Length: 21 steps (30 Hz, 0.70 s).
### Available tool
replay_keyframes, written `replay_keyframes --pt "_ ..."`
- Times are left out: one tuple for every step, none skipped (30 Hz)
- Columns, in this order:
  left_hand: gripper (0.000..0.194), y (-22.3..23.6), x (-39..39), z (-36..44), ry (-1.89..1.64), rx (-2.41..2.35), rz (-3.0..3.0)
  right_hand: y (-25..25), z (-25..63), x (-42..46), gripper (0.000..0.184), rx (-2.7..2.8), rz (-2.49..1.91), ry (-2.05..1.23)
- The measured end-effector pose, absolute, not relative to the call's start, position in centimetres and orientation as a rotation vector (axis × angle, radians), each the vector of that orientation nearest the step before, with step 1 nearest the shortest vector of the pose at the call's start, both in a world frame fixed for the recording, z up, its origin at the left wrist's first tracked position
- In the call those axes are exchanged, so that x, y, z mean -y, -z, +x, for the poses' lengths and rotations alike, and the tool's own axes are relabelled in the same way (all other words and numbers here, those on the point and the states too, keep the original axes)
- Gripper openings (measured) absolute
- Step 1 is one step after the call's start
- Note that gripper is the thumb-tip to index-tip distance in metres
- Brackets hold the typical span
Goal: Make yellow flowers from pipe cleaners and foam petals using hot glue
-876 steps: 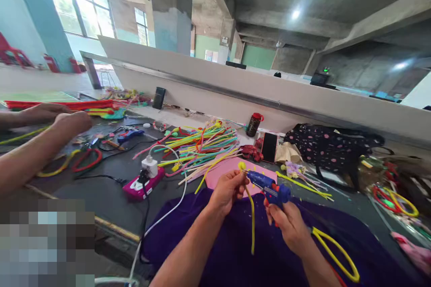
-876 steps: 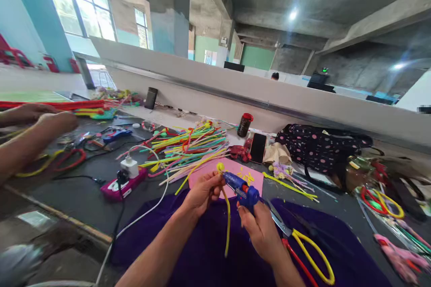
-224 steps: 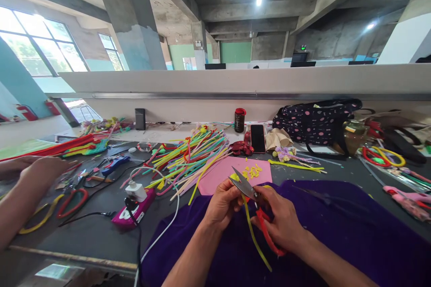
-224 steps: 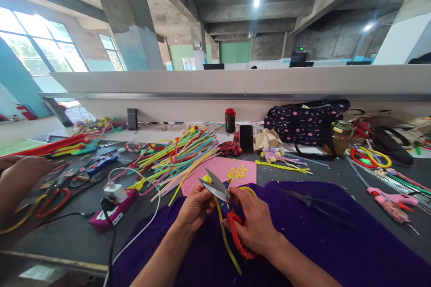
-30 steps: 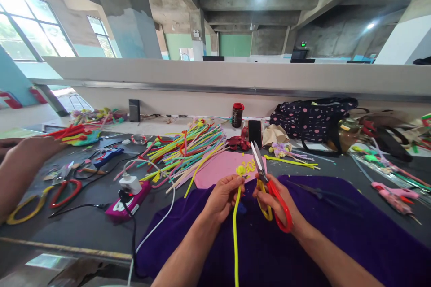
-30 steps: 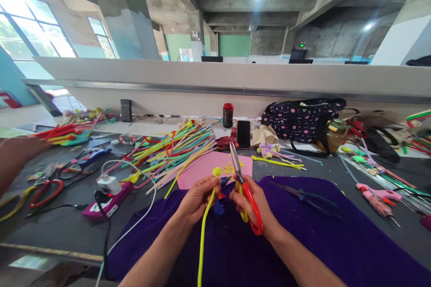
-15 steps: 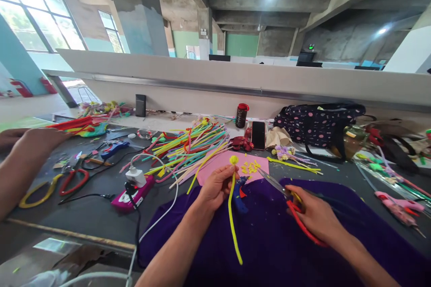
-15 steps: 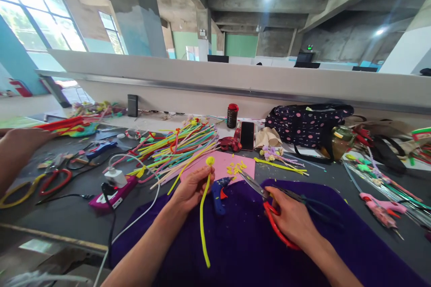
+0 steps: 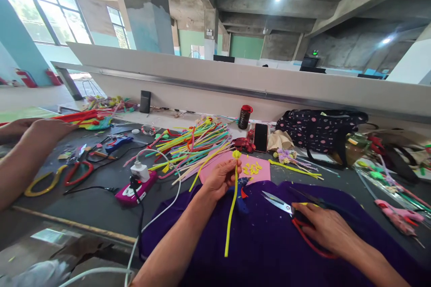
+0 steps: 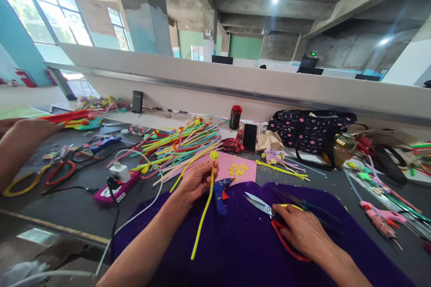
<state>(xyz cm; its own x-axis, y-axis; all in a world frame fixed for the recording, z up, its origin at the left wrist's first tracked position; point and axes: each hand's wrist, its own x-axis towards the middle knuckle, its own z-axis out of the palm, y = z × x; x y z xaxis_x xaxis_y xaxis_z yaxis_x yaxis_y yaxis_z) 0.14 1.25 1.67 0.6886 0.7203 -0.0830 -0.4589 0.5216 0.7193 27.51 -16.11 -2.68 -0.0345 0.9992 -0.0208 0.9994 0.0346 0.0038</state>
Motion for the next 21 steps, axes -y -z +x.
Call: replay_keyframes --pt "0.019 -1.4 -1.1 0.0 -0.726 -0.391 0.731 2.5 27.4 16.2 0.045 -2.226 2.166 -0.003" --pt "0.019 -1.0 -1.0 -0.1 -0.723 -0.388 0.738 2.3 27.2 16.3 0.042 -2.212 2.165 -0.03" --pt "0.019 -0.8 -0.9 -0.2 -0.719 -0.387 0.748 2.0 27.0 16.4 0.039 -2.21 2.172 -0.065" --pt "0.019 -0.5 -0.8 -0.2 -0.713 -0.387 0.762 1.6 26.7 16.3 0.036 -2.23 2.184 -0.1" --pt "0.019 -0.3 -0.7 -0.1 -0.707 -0.386 0.778 1.1 26.3 16.3 0.034 -2.274 2.2 -0.13" --pt "0.019 -0.2 -0.6 -0.1 -0.701 -0.384 0.792 0.6 25.9 16.1 0.033 -2.343 2.221 -0.148" --pt "0.019 -0.1 -0.5 0.0 -0.698 -0.384 0.803 0.0 25.3 15.8 0.032 -2.434 2.24 -0.148" --pt "0.019 -0.1 -0.5 0.0 -0.697 -0.387 0.81 -0.6 24.6 15.4 0.033 -2.542 2.257 -0.13" --pt "0.019 -0.1 -0.6 0.1 -0.699 -0.392 0.812 -1.3 23.9 14.9 0.032 -2.656 2.265 -0.076" --pt "0.02 -0.1 -0.6 0.1 -0.705 -0.398 0.807 -1.9 23.1 14.3 0.03 -2.757 2.277 0.002" --pt "0.02 -0.2 -0.7 0.1 -0.713 -0.404 0.8 -2.5 22.3 13.5 0.028 -2.842 2.281 0.097" --pt "0.02 -0.2 -0.8 0.1 -0.721 -0.406 0.79 -3.0 21.5 12.7 0.026 -2.909 2.314 0.186" --pt "0.02 -0.2 -0.9 0.0 -0.729 -0.404 0.78 -3.4 20.8 11.8 0.025 -2.949 2.36 0.283" --pt "0.019 -0.2 -1.0 0.0 -0.734 -0.402 0.775 -3.5 20.2 10.9 0.022 -2.965 2.419 0.392" --pt "0.019 -0.2 -1.1 0.0 -0.733 -0.403 0.773 -3.5 19.7 10.0 0.02 -2.962 2.495 0.534" --pt "0.02 -0.1 -1.1 0.0 -0.733 -0.407 0.774 -3.3 19.4 9.0 0.019 -2.928 2.592 0.732" --pt "0.02 -0.1 -1.2 0.1 -0.732 -0.412 0.778 -2.9 19.2 8.2 0.02 -2.883 2.707 0.928" --pt "0.02 -0.1 -1.2 0.1 -0.732 -0.414 0.784 -2.4 19.1 7.4 0.02 -2.844 2.794 1.063" --pt "0.02 -0.1 -1.1 0.1 -0.736 -0.413 0.789 -1.8 19.1 6.8 0.02 -2.81 2.856 1.127" --pt "0.02 -0.1 -1.1 0.1 -0.742 -0.407 0.794 -1.2 19.3 6.3 0.02 -2.779 2.9 1.148" --pt "0.02 -0.2 -1.1 0.1 -0.747 -0.398 0.799 -0.6 19.5 5.9 0.02 -2.751 2.934 1.136"
